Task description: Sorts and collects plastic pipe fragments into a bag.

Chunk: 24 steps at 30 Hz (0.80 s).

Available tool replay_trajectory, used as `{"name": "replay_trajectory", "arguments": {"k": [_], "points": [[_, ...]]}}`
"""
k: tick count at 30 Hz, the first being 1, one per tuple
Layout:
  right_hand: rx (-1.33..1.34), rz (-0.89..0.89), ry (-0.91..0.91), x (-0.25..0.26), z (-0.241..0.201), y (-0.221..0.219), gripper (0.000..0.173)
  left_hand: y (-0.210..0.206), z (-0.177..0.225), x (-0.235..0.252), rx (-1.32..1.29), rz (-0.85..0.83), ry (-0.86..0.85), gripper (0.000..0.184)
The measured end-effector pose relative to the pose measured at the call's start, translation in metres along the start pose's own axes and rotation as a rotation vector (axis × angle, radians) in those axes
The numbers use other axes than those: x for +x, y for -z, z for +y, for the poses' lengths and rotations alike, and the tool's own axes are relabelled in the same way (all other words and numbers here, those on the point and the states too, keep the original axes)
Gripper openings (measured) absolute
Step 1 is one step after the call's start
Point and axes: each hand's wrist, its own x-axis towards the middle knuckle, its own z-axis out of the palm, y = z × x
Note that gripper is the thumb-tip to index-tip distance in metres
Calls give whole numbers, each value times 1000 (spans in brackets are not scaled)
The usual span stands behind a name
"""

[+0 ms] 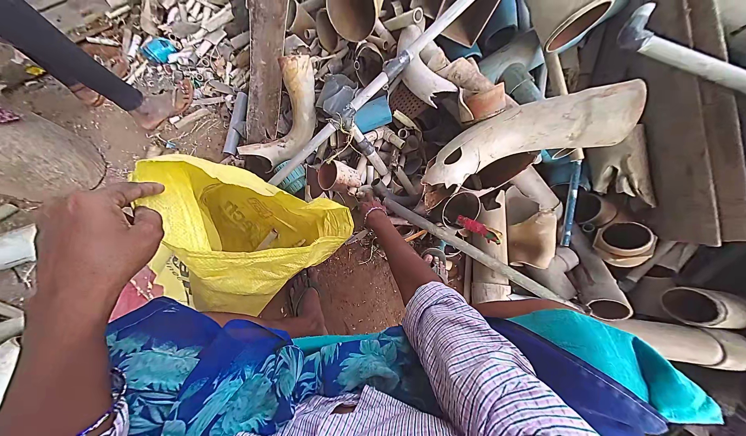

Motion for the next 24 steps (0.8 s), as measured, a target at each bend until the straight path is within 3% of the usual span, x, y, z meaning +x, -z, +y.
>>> {"name": "replay_trajectory", "arguments": {"k": [2,6,8,10,14,16,21,24], "points": [[-5,-34,-18,3,4,-3,50,-3,-3,1,-6,16,11,42],[196,217,16,3,9,8,57,0,-5,1,-7,31,11,42],[335,275,18,5,14,16,51,-1,-7,2,-23,31,-1,43],[356,201,32,6,17,20,47,-1,-6,3,-25,22,-34,45],[-15,-57,-7,11,7,5,63,1,7,1,-12,13,-46,43],[-8,-16,-58,11,1,-2,54,4,15,-2,-4,22,-34,42],[556,340,-53,5,8,23,24,6,8,-4,-13,28,-9,42],[1162,260,40,5,15,38,16,8,12,-4,-17,26,-9,41]]}}
